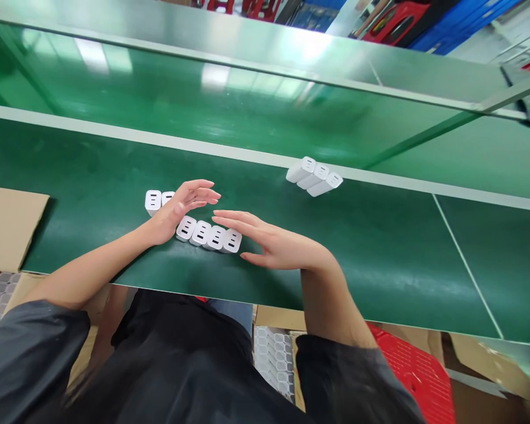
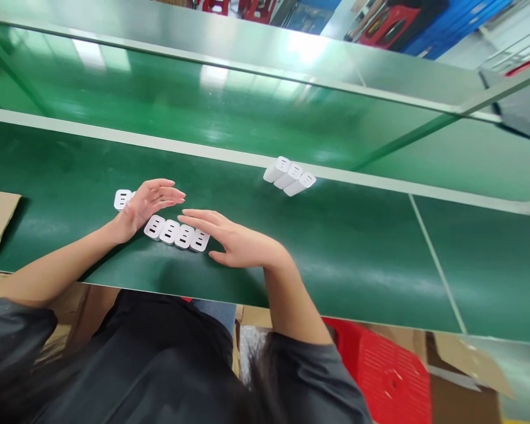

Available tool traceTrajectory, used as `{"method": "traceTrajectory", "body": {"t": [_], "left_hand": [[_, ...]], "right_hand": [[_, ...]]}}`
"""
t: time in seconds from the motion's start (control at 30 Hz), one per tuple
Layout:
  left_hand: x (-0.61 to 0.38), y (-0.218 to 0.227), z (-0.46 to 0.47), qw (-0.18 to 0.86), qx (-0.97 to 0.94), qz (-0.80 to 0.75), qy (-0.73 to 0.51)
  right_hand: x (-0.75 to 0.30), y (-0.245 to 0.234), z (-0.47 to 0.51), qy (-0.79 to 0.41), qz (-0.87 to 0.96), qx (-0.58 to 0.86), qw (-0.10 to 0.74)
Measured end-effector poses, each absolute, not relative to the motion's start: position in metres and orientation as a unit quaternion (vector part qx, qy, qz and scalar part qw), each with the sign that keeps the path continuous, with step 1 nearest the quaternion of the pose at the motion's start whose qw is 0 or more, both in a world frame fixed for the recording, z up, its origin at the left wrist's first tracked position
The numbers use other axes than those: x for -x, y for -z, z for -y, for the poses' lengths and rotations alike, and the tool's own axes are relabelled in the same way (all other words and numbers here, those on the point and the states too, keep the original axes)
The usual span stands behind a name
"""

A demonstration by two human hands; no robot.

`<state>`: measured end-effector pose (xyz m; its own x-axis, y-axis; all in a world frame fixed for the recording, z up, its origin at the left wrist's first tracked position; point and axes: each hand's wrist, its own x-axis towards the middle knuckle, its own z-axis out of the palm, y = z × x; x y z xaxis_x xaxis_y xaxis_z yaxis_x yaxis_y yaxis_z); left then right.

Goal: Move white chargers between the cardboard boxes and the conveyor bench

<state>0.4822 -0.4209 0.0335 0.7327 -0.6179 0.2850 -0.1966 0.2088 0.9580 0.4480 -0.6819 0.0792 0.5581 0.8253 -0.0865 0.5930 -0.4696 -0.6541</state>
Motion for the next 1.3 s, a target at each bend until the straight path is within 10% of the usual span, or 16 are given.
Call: {"method": "traceTrajectory", "body": {"t": [0.37, 0.67, 1.3], "left_hand": [[-0.488, -0.065, 0.393, 0.352, -0.775, 0.451, 0.268], [-0.485, -0.066, 0.390, 0.302, -0.810, 0.431, 0.259], [-0.485, -0.066, 0.392, 0.277, -0.832, 0.421, 0.234]], "right_hand": [[-0.440, -0.106, 0.646, -0.175, 0.450, 0.875, 0.043], [-0.425, -0.111, 0.666, -0.171, 0.363, 0.916, -0.014], [-0.459, -0.119, 0.673, -0.251, 0.426, 0.865, 0.086]]}}
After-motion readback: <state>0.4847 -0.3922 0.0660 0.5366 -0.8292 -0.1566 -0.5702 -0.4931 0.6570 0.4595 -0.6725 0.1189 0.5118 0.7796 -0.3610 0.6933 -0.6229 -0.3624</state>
